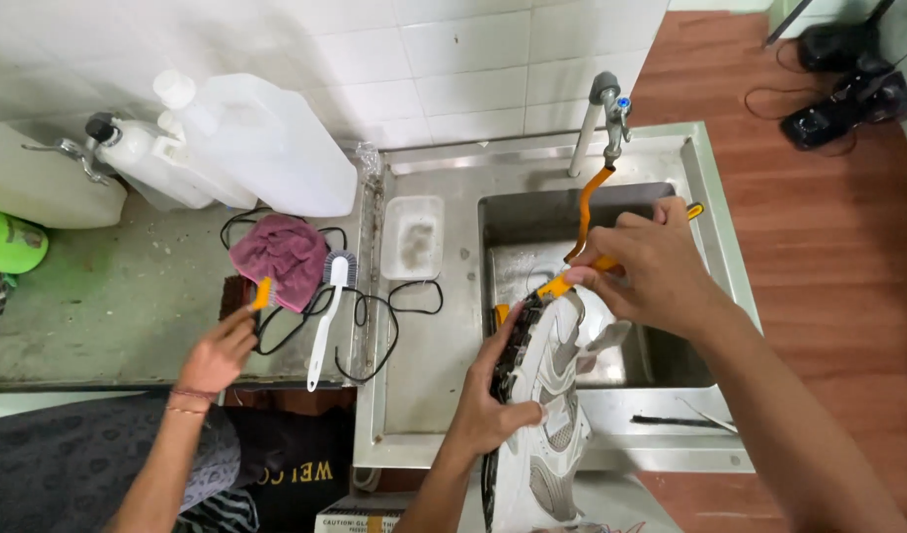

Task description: The person scrubs a white and grey sneaker with a yellow brush over a sink, focusing on the upper, sole, and sides. They rinse the shoe under running water and continue scrubbing different areas before rinsing again.

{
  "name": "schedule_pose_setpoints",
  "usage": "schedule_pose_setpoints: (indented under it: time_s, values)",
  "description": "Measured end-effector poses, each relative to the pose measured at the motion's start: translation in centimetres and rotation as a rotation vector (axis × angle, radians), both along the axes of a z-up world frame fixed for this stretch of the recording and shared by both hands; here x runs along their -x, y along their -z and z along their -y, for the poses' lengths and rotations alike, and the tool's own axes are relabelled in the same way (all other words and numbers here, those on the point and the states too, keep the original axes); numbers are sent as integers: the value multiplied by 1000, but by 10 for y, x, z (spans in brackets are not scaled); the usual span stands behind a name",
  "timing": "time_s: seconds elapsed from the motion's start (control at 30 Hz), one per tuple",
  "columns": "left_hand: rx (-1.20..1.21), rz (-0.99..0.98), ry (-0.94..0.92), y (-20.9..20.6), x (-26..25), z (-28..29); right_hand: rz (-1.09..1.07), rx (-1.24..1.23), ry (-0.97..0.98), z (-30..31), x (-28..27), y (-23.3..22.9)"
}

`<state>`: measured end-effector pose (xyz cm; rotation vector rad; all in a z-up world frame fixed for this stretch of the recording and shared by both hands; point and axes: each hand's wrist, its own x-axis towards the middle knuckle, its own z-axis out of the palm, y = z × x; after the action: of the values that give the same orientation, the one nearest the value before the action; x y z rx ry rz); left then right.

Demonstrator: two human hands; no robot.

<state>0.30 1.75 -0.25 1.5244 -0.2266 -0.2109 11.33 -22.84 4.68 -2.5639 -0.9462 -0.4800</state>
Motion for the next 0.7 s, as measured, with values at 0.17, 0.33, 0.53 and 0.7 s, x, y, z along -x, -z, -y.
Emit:
schedule_pose_setpoints:
  time_s: [0.17,0.33,0.53,0.7]
  values:
    - [54,-19,47,-5,1,-1,-54,-83,-34,-3,11,8]
    - [-24,83,100,-19,7,-1,-119,9,120,7,-6,22]
    - [174,131,138,-25,8,-6,-137,-377,336,42,-15,52]
    - [267,81,100,-24,8,-6,-363,-712,377,56,-1,86]
